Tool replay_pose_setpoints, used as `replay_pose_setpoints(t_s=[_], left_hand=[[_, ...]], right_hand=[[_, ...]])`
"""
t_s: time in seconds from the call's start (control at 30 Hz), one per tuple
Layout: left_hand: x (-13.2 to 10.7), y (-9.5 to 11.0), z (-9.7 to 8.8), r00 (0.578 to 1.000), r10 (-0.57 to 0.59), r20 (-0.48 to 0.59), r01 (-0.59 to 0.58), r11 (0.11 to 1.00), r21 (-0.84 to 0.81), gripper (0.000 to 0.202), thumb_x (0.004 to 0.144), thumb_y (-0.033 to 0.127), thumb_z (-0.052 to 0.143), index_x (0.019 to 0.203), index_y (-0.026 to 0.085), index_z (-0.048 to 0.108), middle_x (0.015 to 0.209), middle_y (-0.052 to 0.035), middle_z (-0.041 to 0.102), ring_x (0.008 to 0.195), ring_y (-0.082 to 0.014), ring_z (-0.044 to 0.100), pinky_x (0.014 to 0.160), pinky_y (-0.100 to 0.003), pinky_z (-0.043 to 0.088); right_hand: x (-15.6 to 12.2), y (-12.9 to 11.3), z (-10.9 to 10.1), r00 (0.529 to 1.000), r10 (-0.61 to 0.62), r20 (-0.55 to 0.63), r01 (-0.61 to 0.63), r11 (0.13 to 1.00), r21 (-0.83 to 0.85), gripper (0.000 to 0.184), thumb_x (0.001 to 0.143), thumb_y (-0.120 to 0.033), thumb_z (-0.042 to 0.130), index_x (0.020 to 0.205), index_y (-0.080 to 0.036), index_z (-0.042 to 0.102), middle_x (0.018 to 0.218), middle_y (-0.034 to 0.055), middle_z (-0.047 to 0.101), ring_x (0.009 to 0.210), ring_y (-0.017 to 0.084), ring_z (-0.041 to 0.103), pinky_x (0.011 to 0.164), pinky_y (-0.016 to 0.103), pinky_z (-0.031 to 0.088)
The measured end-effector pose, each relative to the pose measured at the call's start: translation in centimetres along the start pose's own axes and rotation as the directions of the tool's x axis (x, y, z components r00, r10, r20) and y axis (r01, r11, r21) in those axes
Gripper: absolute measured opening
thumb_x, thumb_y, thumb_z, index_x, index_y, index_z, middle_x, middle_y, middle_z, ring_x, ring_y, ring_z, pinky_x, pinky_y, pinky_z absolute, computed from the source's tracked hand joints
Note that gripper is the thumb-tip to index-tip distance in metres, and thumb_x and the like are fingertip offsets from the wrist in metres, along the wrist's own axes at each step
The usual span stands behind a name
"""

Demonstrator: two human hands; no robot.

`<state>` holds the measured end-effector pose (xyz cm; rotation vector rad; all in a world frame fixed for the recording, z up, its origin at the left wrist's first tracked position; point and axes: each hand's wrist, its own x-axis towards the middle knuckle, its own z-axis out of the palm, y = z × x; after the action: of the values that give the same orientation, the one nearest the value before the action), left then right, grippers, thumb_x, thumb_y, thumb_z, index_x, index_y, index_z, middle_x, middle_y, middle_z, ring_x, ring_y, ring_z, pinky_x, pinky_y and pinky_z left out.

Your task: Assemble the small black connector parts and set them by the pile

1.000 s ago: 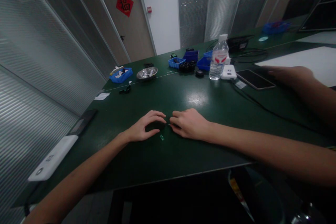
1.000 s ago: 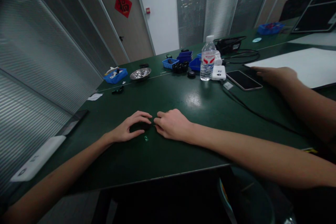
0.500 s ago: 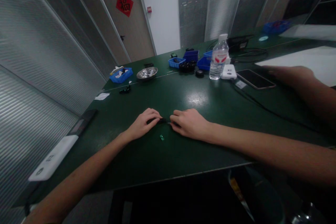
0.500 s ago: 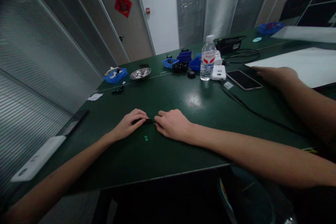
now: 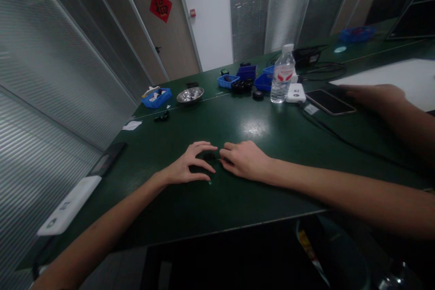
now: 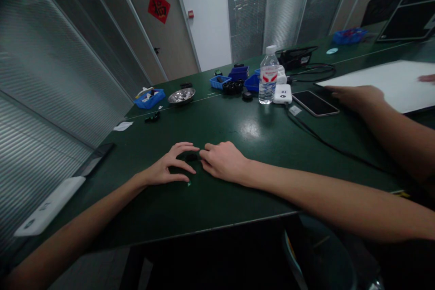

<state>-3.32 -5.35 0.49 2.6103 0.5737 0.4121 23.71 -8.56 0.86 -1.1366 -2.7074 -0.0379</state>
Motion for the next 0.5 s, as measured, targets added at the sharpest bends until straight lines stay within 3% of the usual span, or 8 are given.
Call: replay_pose_setpoints(t_s=[0.3, 0.5], left_hand=[[0.0, -0.2, 0.05, 0.999, 0.01, 0.052, -0.006, 0.997, -0.073, 0.029, 0.078, 0.034, 0.085, 0.107, 0.037, 0.08, 0.16, -0.0019, 0.042, 0.151, -0.0351, 0.027, 0.121, -0.062, 0.024], [0.02, -0.51, 0.34, 0.999, 0.022, 0.027, -0.02, 0.998, -0.054, 0.022, 0.077, 0.03, 0.086, 0.098, 0.036, 0.082, 0.157, -0.0022, 0.046, 0.15, -0.0346, 0.031, 0.12, -0.062, 0.025]], right_hand=[[-0.05, 0.08, -0.27, 1.0, 0.0, 0.003, 0.0, 1.0, 0.021, 0.029, 0.102, -0.037, 0.048, 0.118, -0.019, 0.066, 0.102, 0.0076, 0.067, 0.066, 0.012, 0.056, 0.056, 0.027, 0.024], [-0.08, 0.13, -0.12, 1.0, 0.005, 0.013, -0.005, 1.0, 0.013, 0.03, 0.102, -0.036, 0.049, 0.12, -0.019, 0.065, 0.104, 0.0084, 0.068, 0.067, 0.013, 0.058, 0.055, 0.027, 0.024]])
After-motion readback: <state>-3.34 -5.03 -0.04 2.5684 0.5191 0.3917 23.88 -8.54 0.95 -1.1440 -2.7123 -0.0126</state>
